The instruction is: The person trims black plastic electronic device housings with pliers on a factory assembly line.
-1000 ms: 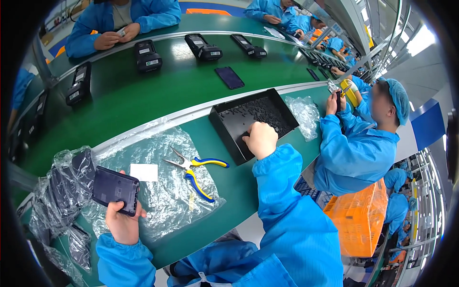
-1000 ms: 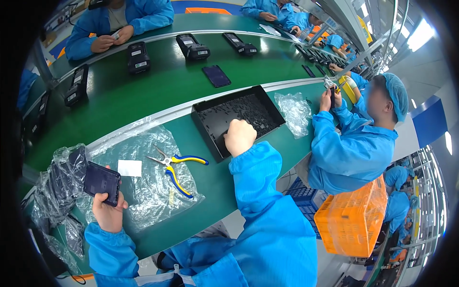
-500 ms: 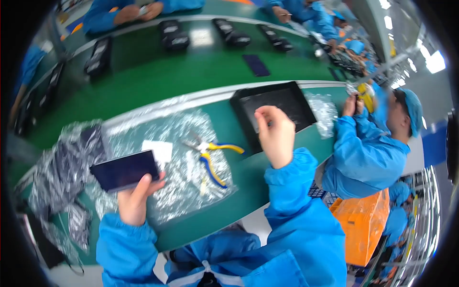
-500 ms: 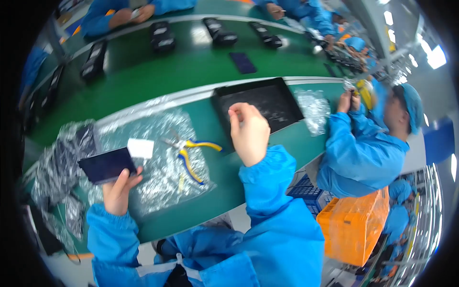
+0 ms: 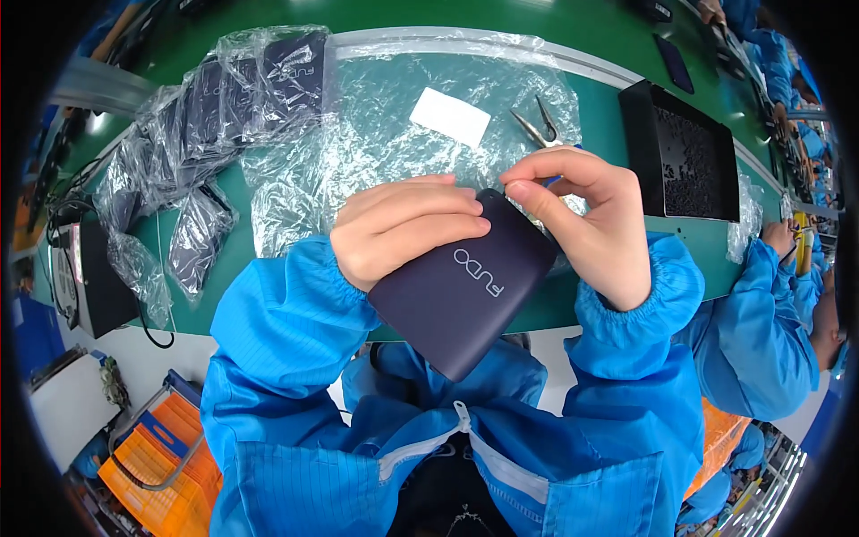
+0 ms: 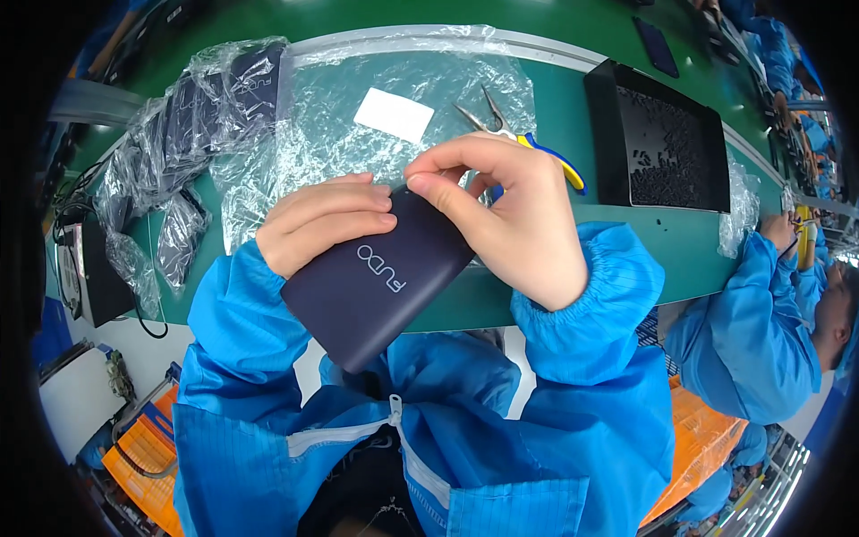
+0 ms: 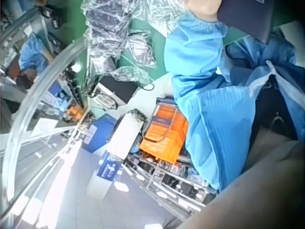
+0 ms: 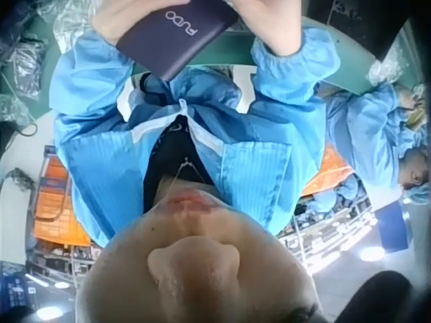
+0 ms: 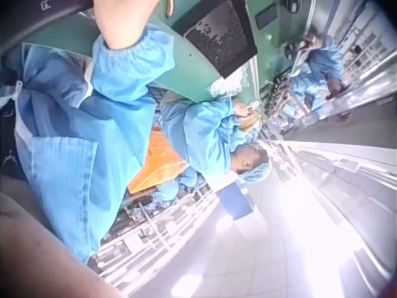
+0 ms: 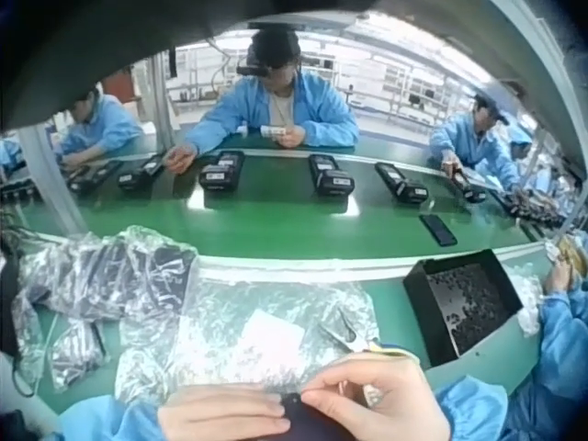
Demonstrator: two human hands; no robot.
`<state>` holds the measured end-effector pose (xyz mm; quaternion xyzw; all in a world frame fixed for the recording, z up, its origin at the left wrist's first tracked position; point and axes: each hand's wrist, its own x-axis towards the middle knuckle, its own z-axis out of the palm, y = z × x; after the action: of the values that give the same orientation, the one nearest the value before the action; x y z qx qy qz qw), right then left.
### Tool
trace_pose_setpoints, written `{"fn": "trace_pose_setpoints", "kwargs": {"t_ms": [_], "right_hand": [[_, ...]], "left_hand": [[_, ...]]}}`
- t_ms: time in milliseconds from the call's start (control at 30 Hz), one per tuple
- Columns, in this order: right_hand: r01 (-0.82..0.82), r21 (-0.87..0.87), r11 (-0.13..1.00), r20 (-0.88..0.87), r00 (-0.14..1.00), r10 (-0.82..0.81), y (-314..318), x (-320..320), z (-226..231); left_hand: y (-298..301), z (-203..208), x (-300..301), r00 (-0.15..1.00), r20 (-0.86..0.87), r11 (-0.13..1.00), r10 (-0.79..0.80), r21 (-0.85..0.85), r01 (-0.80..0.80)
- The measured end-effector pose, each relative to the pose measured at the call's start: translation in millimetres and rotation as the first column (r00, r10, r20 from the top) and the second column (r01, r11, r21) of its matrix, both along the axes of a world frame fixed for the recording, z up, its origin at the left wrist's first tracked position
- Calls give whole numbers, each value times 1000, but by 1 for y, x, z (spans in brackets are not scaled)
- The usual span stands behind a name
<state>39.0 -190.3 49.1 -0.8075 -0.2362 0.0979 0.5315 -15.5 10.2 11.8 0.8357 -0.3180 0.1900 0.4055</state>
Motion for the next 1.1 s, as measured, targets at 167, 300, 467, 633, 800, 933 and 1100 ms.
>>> {"fn": "trace_pose_setpoints", "kwargs": {"t_ms": [167,300,467,633,800,933,1100], "right_hand": [[1,-88,996,45,999,3,3,-4,-5],[4,-64,998,-32,999,-6,5,-6,-7],[9,-30,1000,-94,996,-12,5,-4,-7],[-137,-101,985,-30,991,134,-3,3,-4],[-186,-107,977,-66,981,180,-3,3,-6],[-192,4,981,-218,958,188,-9,2,-5],[1,213,977,-483,869,105,-14,-9,-7]], "left_hand": [[-1,-1,-3,1000,20,999,-18,-51,19],[1,-4,-2,998,35,996,-52,-67,54],[0,-4,-1,998,40,994,-43,-100,47],[2,-4,-5,981,-131,986,-144,-104,131],[-5,-14,-1,995,6,977,-103,-188,102],[-7,-9,0,995,-25,974,-92,-212,85],[-4,-12,-9,838,-493,879,-232,-475,-36]]}}
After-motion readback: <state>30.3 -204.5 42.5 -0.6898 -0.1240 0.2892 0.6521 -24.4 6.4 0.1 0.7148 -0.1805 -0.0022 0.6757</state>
